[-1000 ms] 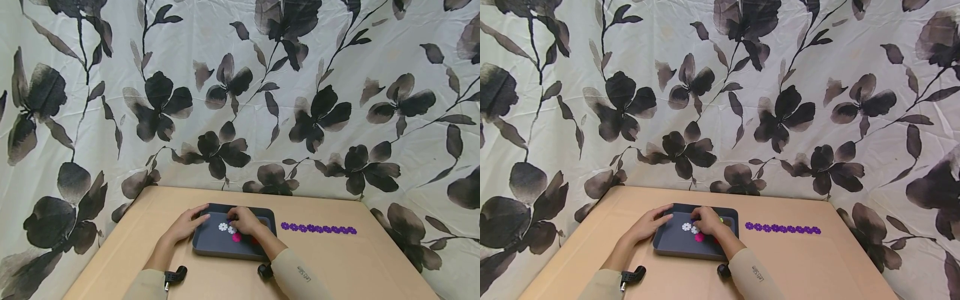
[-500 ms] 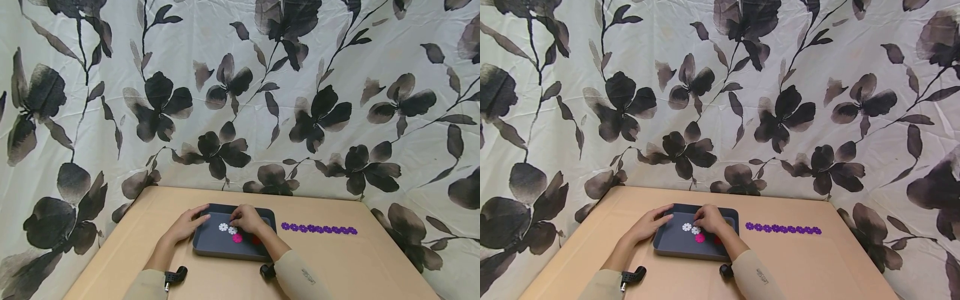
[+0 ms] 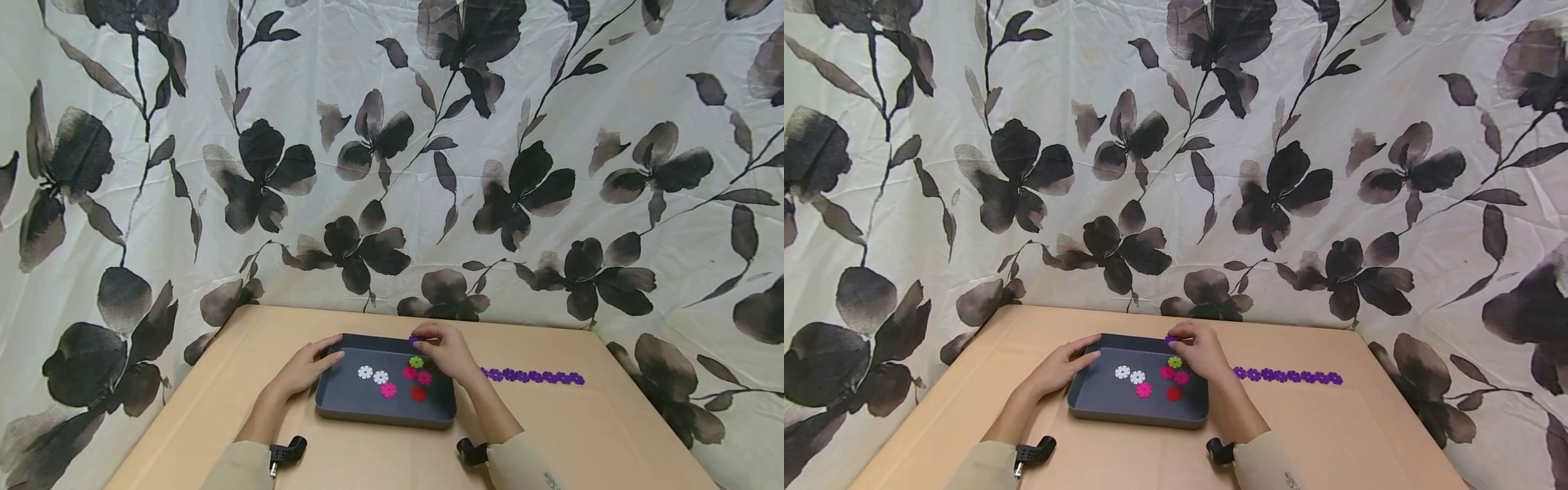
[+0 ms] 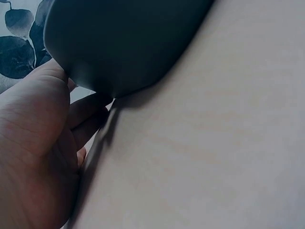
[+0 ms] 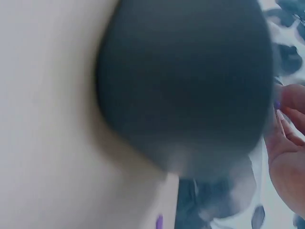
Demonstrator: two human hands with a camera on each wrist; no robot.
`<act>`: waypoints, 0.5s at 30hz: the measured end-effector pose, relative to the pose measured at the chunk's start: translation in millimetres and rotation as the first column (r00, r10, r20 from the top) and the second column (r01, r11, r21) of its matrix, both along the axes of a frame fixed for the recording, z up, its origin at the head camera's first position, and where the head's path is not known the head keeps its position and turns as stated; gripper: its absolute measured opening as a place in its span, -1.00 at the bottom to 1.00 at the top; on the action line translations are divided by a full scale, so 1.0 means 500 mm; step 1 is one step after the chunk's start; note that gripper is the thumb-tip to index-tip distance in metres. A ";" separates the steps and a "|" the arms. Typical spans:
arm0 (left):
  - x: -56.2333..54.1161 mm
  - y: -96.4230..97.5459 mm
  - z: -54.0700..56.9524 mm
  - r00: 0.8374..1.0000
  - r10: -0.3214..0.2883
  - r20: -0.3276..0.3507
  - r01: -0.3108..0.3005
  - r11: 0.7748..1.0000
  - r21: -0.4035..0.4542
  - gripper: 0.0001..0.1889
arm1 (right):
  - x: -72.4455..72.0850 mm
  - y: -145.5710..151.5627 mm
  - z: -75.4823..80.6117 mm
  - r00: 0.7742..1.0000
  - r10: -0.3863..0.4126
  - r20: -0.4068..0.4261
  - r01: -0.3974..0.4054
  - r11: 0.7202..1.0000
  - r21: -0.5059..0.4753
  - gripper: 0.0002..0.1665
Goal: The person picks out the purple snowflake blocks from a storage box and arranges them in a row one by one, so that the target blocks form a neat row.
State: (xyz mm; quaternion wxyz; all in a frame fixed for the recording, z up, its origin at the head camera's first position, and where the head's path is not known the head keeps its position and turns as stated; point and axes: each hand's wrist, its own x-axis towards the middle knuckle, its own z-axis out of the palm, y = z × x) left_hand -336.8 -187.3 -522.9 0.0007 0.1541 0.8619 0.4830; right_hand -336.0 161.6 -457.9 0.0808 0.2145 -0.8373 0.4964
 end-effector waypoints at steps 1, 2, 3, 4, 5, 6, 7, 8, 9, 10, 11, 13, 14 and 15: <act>0.000 0.000 -0.001 1.000 0.000 0.001 0.000 1.000 -0.001 -0.31 | 0.003 0.012 0.002 1.000 -0.019 -0.004 0.019 1.000 -0.022 -0.77; 0.000 0.000 -0.001 1.000 -0.001 0.001 0.001 1.000 -0.001 -0.30 | 0.007 0.024 0.004 0.999 -0.035 -0.007 0.034 0.998 -0.044 -0.76; -0.001 0.000 -0.002 1.000 0.001 0.001 -0.001 1.000 -0.002 -0.30 | 0.010 0.036 0.005 0.999 -0.049 -0.007 0.048 0.997 -0.063 -0.75; -0.001 0.000 -0.002 1.000 0.002 0.001 -0.002 1.000 -0.001 -0.30 | 0.013 0.047 0.005 0.998 -0.062 -0.007 0.061 0.995 -0.081 -0.75; -0.001 0.000 -0.003 1.000 0.002 0.000 -0.002 1.000 -0.002 -0.30 | 0.015 0.058 0.004 0.997 -0.076 -0.012 0.075 0.993 -0.091 -0.74; -0.001 0.000 -0.003 1.000 0.003 0.002 -0.002 1.000 0.000 -0.29 | 0.017 0.069 0.003 0.996 -0.086 -0.010 0.085 0.991 -0.105 -0.74; -0.001 0.000 -0.002 1.000 0.002 0.001 -0.002 1.000 -0.002 -0.29 | 0.019 0.080 0.002 0.995 -0.095 -0.011 0.094 0.989 -0.113 -0.74; 0.000 0.000 -0.002 1.000 0.002 0.004 -0.002 1.000 -0.001 -0.29 | 0.020 0.090 0.000 0.995 -0.104 -0.007 0.103 0.987 -0.120 -0.74; 0.000 0.000 -0.002 1.000 0.003 0.008 -0.003 1.000 -0.001 -0.29 | 0.021 0.101 -0.002 0.993 -0.115 -0.008 0.113 0.986 -0.124 -0.73; 0.000 0.000 -0.001 1.000 0.002 0.010 -0.002 1.000 0.000 -0.29 | 0.020 0.111 -0.003 0.992 -0.127 -0.013 0.124 0.984 -0.128 -0.74; 0.001 0.000 -0.001 1.000 0.001 0.010 -0.001 1.000 -0.004 -0.29 | 0.019 0.121 -0.005 0.990 -0.140 -0.018 0.136 0.983 -0.127 -0.73; 0.001 0.000 0.000 1.000 0.003 0.017 -0.003 1.000 -0.002 -0.29 | 0.018 0.142 -0.006 0.986 -0.167 -0.027 0.162 0.978 -0.128 -0.73; 0.001 0.001 0.000 1.000 0.005 0.023 -0.005 1.000 0.000 -0.29 | 0.017 0.153 -0.007 0.983 -0.182 -0.031 0.177 0.976 -0.128 -0.74; 0.001 0.001 0.001 1.000 0.006 0.025 -0.006 1.000 0.000 -0.29 | 0.016 0.165 -0.008 0.979 -0.199 -0.035 0.193 0.973 -0.130 -0.74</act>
